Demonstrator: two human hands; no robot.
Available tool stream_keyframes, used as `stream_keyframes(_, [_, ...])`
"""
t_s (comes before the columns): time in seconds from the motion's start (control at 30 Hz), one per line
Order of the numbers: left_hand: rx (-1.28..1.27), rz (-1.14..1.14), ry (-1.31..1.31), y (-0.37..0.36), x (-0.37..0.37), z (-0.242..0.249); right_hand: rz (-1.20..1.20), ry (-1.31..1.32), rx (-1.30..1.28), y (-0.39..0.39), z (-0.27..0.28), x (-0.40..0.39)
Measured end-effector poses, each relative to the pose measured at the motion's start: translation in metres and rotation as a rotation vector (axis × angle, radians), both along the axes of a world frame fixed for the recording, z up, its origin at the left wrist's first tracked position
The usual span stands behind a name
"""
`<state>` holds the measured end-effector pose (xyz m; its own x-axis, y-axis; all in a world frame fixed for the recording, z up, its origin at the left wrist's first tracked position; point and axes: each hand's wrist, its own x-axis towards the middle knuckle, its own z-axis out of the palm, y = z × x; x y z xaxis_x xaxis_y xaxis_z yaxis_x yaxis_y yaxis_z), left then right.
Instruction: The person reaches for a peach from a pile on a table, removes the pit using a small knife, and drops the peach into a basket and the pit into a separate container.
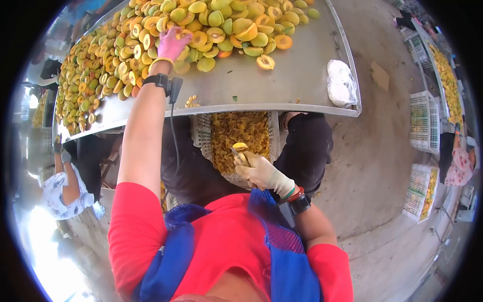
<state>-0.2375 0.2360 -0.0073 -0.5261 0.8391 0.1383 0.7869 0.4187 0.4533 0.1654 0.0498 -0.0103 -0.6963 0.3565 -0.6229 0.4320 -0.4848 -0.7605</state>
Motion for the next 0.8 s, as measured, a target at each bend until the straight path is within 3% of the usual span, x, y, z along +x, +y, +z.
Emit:
stream_keyframes(0.17, [0.022, -0.162, -0.053, -0.007, 0.013, -0.06, -0.081, -0.002, 0.018, 0.006, -0.02, -0.003])
stream_keyframes(0.2, [-0.194, -0.136, -0.056, -0.01, 0.028, -0.051, -0.077, -0.015, 0.03, 0.005, -0.019, -0.006])
stream_keyframes(0.3, [-0.166, -0.204, -0.067, -0.03, 0.042, -0.073, -0.041, -0.029, 0.065, 0.002, -0.018, -0.008])
stream_keyframes(0.43, [-0.144, -0.248, -0.055, -0.049, 0.058, -0.063, 0.028, -0.019, 0.206, 0.004, -0.008, -0.008])
stream_keyframes(0.53, [-0.06, -0.269, -0.191, -0.074, 0.073, -0.037, -0.208, 0.3, 0.302, -0.001, -0.009, -0.014])
stream_keyframes(0.57, [0.046, -0.249, -0.399, -0.078, 0.074, -0.048, -0.207, 0.265, 0.147, 0.002, -0.006, -0.013])
stream_keyframes(0.67, [0.189, -0.164, -1.198, -0.11, 0.105, -0.02, 0.033, 0.003, 0.082, 0.012, -0.028, -0.018])
stream_keyframes(0.7, [0.264, -0.096, -1.391, -0.119, 0.111, -0.02, 0.003, 0.02, 0.086, 0.01, -0.023, -0.018])
stream_keyframes(0.8, [0.366, -0.216, -1.855, -0.145, 0.114, -0.025, -0.08, 0.084, 0.09, 0.004, -0.005, -0.022])
